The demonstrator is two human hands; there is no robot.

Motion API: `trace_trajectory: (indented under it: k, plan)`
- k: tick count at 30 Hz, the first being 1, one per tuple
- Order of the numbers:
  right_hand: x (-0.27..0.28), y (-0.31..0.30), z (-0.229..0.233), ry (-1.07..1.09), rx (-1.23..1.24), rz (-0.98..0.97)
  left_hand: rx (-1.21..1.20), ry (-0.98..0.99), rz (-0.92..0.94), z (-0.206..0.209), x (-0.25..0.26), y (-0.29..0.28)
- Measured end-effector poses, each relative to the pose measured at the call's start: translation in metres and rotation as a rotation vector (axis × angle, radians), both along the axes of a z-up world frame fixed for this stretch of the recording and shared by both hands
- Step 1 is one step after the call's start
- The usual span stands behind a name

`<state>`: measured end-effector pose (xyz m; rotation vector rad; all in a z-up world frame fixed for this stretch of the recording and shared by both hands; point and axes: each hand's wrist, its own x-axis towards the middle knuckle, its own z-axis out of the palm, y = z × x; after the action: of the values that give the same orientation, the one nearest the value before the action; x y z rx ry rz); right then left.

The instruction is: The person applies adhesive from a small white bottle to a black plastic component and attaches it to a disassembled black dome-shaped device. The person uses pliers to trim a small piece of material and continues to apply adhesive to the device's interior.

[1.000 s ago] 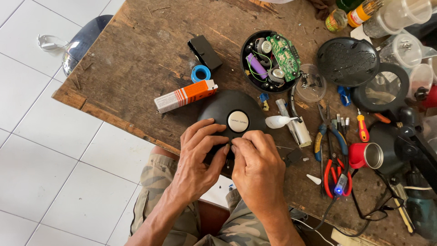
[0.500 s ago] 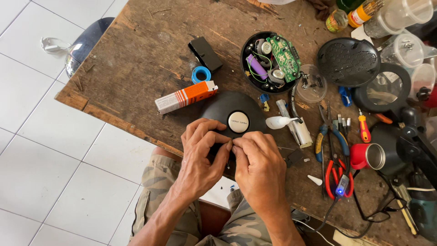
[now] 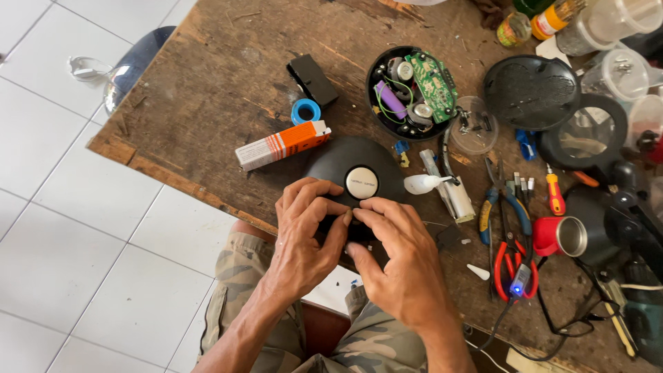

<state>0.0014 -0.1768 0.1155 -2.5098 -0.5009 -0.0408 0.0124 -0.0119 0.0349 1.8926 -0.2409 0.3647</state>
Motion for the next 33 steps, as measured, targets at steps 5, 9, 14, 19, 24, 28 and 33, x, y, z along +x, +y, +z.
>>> trace_trajectory:
  k: [5,9,14,19,24,28,33]
  plan:
    - [-0.009,-0.007,-0.012,0.132,0.384,-0.247,-0.006,-0.019,0.014,0.0,0.0,0.0]
    - [-0.006,-0.007,-0.017,0.005,0.306,-0.247,-0.008,-0.005,0.019,-0.001,0.0,-0.002]
    - [0.002,0.004,-0.02,-0.172,0.195,-0.183,0.006,-0.012,0.034,0.0,0.001,-0.003]
    - [0.003,0.012,-0.022,-0.224,0.136,-0.194,0.011,-0.02,0.043,-0.002,0.001,-0.004]
    - [0.0,0.012,-0.027,-0.276,0.071,-0.177,0.02,-0.028,0.039,0.002,0.0,-0.005]
    - [0.001,0.011,-0.03,-0.287,0.066,-0.171,0.025,-0.033,0.034,0.001,0.002,-0.004]
    - [0.001,0.011,-0.03,-0.296,0.059,-0.176,0.016,-0.019,0.037,0.001,0.002,-0.005]
